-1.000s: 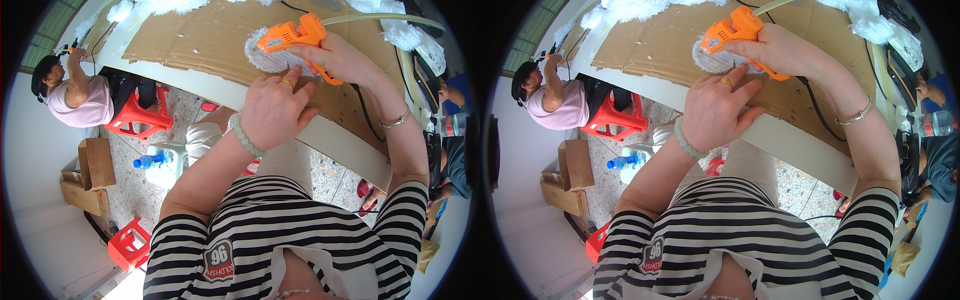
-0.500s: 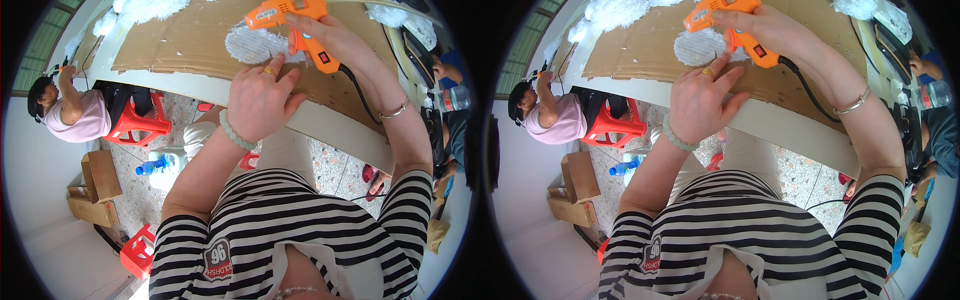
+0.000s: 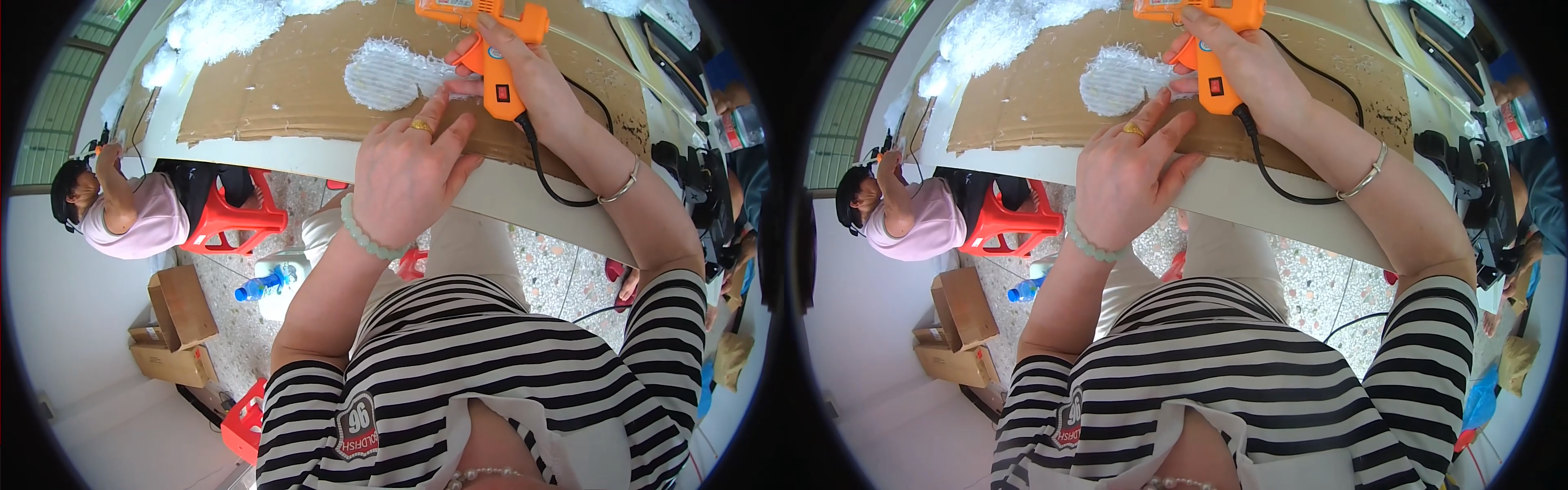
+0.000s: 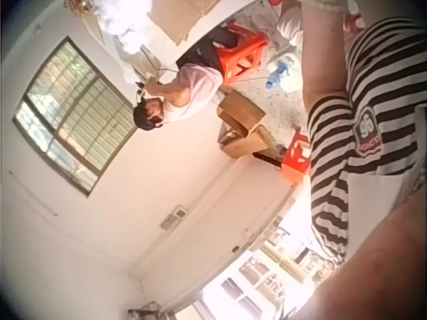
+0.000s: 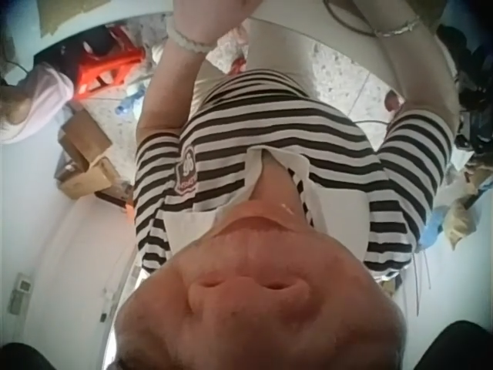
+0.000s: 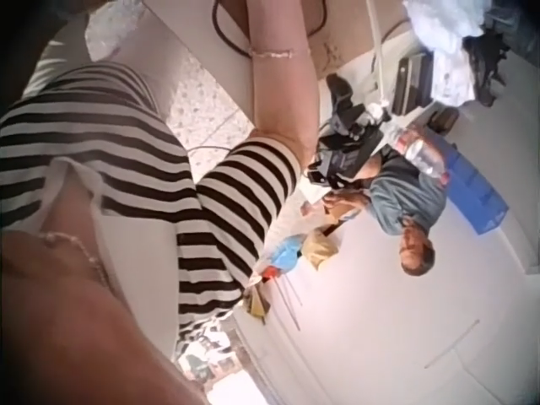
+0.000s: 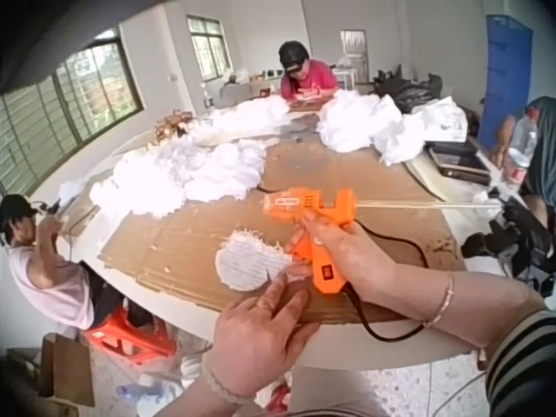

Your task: Applying hot glue to attach white fibrous stuffing to a circular base.

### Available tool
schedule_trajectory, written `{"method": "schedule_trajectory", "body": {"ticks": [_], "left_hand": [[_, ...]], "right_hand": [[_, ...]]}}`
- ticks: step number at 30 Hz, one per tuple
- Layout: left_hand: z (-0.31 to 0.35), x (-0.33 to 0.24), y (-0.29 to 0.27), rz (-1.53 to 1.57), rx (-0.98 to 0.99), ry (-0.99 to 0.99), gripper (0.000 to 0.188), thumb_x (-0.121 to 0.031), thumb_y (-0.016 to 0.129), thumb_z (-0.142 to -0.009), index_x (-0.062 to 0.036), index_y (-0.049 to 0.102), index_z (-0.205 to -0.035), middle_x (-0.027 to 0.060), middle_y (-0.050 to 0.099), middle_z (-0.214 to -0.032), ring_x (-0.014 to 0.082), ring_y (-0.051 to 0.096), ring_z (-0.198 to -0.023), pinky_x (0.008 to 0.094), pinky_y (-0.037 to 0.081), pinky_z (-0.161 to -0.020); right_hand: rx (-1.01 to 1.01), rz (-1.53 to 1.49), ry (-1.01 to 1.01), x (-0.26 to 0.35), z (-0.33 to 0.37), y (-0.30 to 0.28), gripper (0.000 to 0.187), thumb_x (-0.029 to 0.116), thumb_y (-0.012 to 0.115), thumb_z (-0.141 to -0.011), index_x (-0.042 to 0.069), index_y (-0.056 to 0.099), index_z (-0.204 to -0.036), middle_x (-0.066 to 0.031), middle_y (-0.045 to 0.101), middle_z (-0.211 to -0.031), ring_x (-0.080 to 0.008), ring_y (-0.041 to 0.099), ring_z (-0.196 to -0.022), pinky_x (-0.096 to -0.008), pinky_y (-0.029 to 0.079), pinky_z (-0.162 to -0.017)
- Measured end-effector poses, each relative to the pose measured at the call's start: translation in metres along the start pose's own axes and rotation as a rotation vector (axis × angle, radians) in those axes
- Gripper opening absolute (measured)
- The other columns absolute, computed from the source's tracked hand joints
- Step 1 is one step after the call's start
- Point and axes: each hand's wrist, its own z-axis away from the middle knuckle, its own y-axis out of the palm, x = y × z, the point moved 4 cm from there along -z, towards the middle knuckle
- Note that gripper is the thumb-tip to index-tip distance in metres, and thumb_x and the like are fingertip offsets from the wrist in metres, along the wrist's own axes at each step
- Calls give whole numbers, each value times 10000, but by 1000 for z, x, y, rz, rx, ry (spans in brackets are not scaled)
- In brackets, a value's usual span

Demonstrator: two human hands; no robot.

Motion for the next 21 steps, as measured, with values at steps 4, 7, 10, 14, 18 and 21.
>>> {"method": "schedule_trajectory", "body": {"ticks": [4,7,10,14,18,21], "left_hand": [[5,11,-28,64,-202,3,174,-122,696,-741,-78,677,-909,106,675,-859,234,619,-664,354,490,-633],[7,55,-43,64,-249,-261,132,-75,668,-757,-68,682,-888,76,662,-785,260,608,-659,364,488,-635],[8,109,-35,-38,-163,-402,123,-68,657,-764,-58,683,-885,87,659,-776,283,600,-654,359,486,-635],[5,136,-22,-29,-59,-416,116,-78,663,-764,-52,686,-875,98,645,-739,277,603,-666,363,486,-634],[-10,134,-9,149,-31,-479,85,-95,676,-756,-48,693,-825,104,633,-710,267,599,-682,369,481,-656],[-18,131,-3,167,15,-425,106,-98,683,-776,-31,691,-859,90,634,-748,209,594,-674,319,480,-650]], "right_hand": [[51,16,38,0,4,0,398,393,500,-948,11,565,-1041,-108,636,-935,-229,666,-785,-321,545,-736],[57,46,27,1,3,-2,400,391,496,-949,7,564,-1037,-112,637,-940,-238,669,-799,-318,541,-750],[77,54,24,0,1,-1,402,392,493,-951,6,564,-1036,-117,637,-946,-236,670,-803,-314,541,-754],[75,61,23,0,3,1,407,397,493,-951,7,568,-1041,-120,639,-949,-236,671,-813,-308,539,-764],[57,52,18,-1,2,-1,418,407,492,-949,6,570,-1043,-122,639,-946,-233,671,-819,-300,536,-771],[57,82,41,-2,2,-1,426,415,490,-948,9,573,-1045,-123,639,-949,-232,671,-823,-295,533,-779]]}}
